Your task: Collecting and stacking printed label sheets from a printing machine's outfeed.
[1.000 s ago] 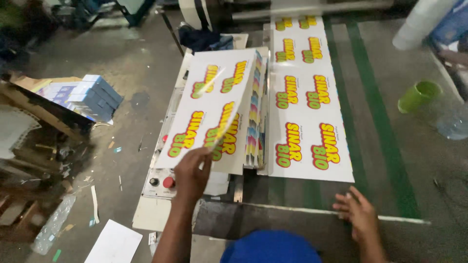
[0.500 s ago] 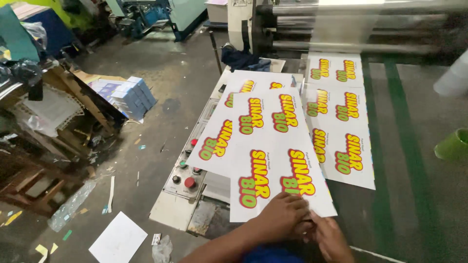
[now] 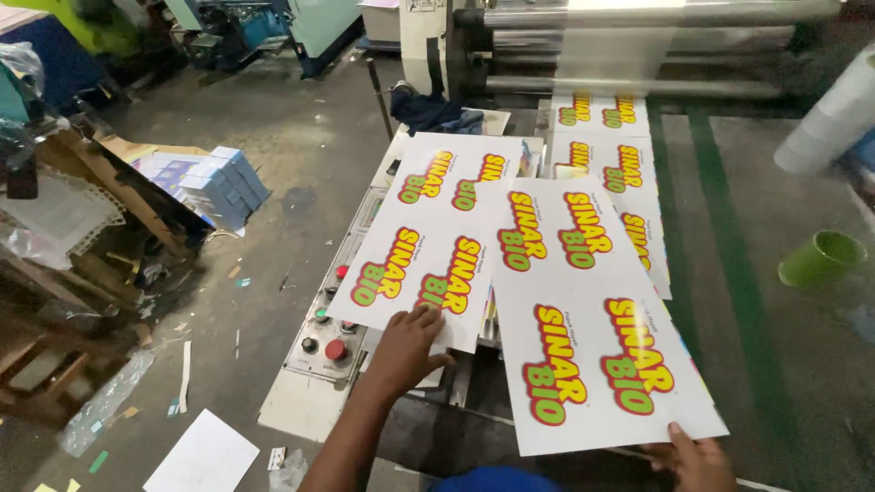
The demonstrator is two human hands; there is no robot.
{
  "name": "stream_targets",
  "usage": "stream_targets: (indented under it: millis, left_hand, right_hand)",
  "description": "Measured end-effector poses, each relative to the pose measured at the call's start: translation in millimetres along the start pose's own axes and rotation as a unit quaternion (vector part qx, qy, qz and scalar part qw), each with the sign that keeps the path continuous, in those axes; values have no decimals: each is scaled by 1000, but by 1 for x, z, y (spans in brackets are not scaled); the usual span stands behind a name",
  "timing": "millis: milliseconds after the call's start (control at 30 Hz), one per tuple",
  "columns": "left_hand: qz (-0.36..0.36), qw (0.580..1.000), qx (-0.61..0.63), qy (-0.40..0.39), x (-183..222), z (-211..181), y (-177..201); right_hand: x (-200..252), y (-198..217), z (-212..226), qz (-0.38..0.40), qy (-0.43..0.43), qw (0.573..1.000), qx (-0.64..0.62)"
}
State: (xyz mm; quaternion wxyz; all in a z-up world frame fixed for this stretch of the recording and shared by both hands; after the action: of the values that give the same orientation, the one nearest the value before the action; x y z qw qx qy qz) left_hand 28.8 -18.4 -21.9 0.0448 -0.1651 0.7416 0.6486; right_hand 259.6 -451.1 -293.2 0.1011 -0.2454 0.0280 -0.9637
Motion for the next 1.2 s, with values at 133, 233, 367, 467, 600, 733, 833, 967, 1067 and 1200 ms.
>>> stream_targets:
  millis: [133, 233, 367, 467, 600, 733, 833, 967, 1067, 1200]
  left_hand:
    - [3, 1000, -26, -9, 4, 27, -26]
    - [63, 997, -35, -4, 0, 27, -17]
    - [7, 1000, 0, 22, -3, 37, -5]
    - [-93, 993, -14, 70, -8, 24, 36]
    - [-194, 979, 2, 68, -5, -1, 68]
    - [-216, 974, 24, 56, 1, -14, 58]
    - [-209, 974, 37, 75, 5, -18, 45]
    - [-195, 975, 66, 87, 9, -18, 37]
    - [-202, 973, 74, 88, 11, -16, 32]
    - [-207, 973, 71, 74, 10, -18, 35]
  right_hand:
    - [-12, 48, -18, -54, -14, 997, 44]
    - [18, 54, -13, -69, 49, 993, 83]
    - [47, 60, -27, -73, 42, 996, 13]
    - [78, 45, -14, -49, 40, 998, 26]
    - [82, 51, -30, -71, 21, 996, 47]
    - [88, 39, -36, -54, 32, 998, 25]
    - [81, 37, -53, -36, 17, 998, 40]
    - [69, 17, -52, -26, 28, 999, 31]
    - [58, -1, -33, -52, 26, 996, 64]
    - [37, -33, 5, -11, 71, 997, 33]
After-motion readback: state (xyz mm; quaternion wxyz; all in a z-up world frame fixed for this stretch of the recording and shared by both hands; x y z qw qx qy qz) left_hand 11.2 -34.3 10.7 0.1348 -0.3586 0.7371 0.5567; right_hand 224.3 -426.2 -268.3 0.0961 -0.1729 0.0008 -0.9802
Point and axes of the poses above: each hand's wrist, its own x-axis away from the middle knuckle, its own y-axis out of the back of the hand, z = x × y, the point moved 5 cm from there along -x, towards the middle knuckle, and after that the axes turned 2 degrees about -x, right-handed, at the moved point
